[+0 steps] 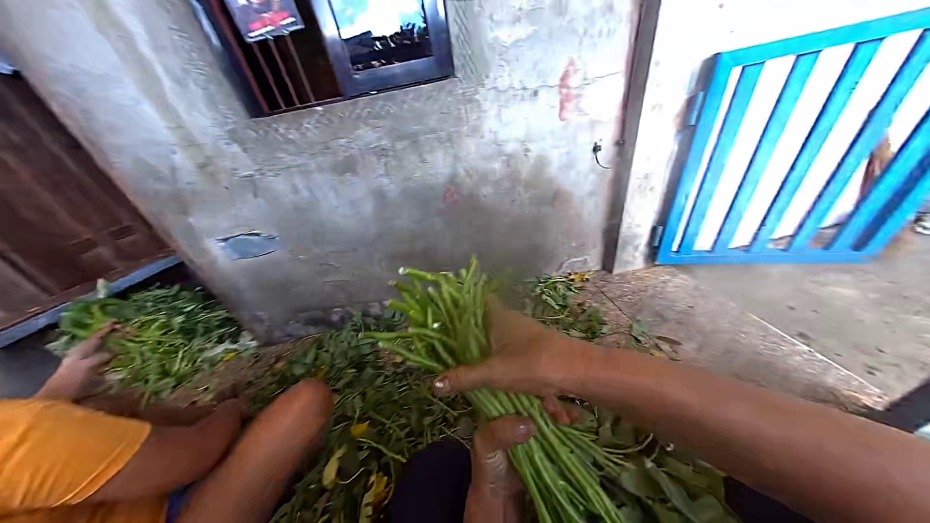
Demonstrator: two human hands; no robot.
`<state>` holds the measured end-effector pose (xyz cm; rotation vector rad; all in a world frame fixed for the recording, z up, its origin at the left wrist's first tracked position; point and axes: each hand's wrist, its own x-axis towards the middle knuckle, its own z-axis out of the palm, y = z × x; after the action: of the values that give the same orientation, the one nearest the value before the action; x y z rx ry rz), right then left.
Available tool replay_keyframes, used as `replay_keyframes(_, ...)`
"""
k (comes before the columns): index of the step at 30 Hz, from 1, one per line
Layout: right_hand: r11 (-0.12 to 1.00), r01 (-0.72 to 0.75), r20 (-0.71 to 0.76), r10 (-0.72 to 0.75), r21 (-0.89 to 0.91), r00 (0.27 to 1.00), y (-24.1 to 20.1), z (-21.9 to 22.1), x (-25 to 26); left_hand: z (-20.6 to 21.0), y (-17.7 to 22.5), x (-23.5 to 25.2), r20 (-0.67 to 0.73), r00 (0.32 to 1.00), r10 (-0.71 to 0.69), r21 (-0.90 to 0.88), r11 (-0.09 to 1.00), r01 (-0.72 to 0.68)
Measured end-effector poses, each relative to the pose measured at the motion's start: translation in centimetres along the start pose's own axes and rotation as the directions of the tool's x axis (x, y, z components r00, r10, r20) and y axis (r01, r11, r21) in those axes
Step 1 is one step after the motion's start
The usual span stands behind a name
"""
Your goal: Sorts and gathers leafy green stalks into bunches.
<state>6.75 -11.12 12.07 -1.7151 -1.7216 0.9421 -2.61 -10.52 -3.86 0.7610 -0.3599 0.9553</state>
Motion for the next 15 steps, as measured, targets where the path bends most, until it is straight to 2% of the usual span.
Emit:
replay_keyframes(3,0.994,-0.076,0.174,0.062,0.072,0.983,1.0,-0.1,-0.1,-1.3,-0.6,-0.9,0.055,0.998,0.004,-0.070,0.998,0.000)
replay_keyframes(6,0.970,-0.143,0.272,0.087,0.194,0.958,2.1,-0.3,-0.6,-2.0,0.2,-1.5,0.092,0.996,0.013,-0.051,0.999,-0.008)
replay_keyframes(9,0.914,-0.118,0.290,0.000,0.389,0.957,4.0,-0.9,-1.2,-2.6,0.9,-1.7,0.126,0.991,0.034,-0.058,0.998,-0.027)
replay_keyframes(11,0.888,-0.043,0.240,-0.077,0.457,0.968,5.9,-1.2,-1.7,-3.0,1.1,-1.4,0.123,0.990,0.062,-0.083,0.995,-0.052)
replay_keyframes(13,0.940,0.002,0.191,-0.071,0.342,0.979,7.8,-2.3,-2.3,-2.9,1.2,-1.1,0.077,0.993,0.092,-0.110,0.990,-0.083)
replay_keyframes(15,0.978,-0.017,0.152,-0.015,0.207,0.988,9.7,-3.7,-2.8,-2.7,1.5,-1.0,0.052,0.993,0.107,-0.128,0.987,-0.099)
